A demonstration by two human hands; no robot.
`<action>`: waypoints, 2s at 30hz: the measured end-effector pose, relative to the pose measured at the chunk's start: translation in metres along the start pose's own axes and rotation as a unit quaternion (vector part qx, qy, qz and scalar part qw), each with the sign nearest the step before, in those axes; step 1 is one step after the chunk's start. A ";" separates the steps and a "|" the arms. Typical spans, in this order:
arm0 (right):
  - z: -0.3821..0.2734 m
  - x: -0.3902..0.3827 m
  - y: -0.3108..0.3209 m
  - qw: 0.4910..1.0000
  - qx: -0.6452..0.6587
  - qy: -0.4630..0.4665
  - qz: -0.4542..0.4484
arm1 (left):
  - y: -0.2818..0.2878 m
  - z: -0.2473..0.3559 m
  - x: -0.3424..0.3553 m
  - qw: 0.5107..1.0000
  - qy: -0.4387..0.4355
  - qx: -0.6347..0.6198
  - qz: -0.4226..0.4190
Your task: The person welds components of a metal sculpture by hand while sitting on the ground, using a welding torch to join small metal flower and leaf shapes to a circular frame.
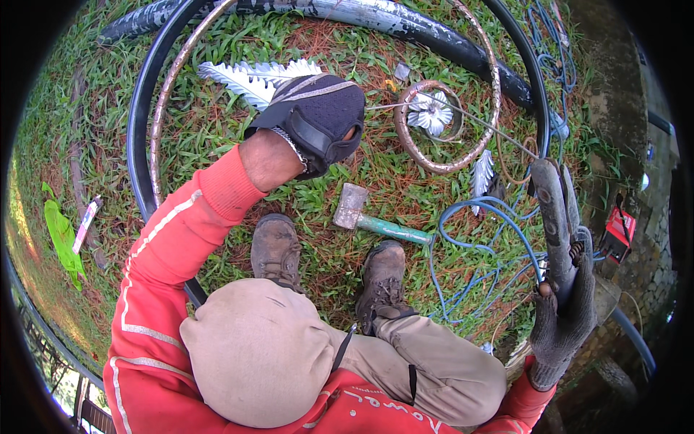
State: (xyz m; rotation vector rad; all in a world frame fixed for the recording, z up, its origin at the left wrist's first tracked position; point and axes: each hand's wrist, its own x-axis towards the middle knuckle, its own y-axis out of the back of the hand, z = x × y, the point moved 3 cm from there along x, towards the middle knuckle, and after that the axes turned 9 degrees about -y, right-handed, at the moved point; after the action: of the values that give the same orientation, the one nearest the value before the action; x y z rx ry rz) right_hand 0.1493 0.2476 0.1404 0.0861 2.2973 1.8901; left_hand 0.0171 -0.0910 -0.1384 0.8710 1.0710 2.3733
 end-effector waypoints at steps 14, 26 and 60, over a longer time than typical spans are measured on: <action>0.006 -0.002 0.001 1.000 -0.007 -0.003 -0.006 | 0.001 -0.001 -0.002 1.000 -0.013 -0.005 0.011; 0.001 -0.002 0.004 0.995 -0.009 -0.087 -0.055 | -0.005 -0.004 -0.001 1.000 0.010 -0.008 -0.017; 0.005 0.000 -0.001 0.999 0.007 -0.031 -0.007 | -0.007 -0.003 -0.005 1.000 0.004 0.003 0.017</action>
State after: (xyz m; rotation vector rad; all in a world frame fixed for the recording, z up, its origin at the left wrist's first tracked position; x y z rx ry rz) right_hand 0.1499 0.2525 0.1387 0.1292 2.2645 1.8375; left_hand 0.0191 -0.0908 -0.1475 0.8904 1.0740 2.4051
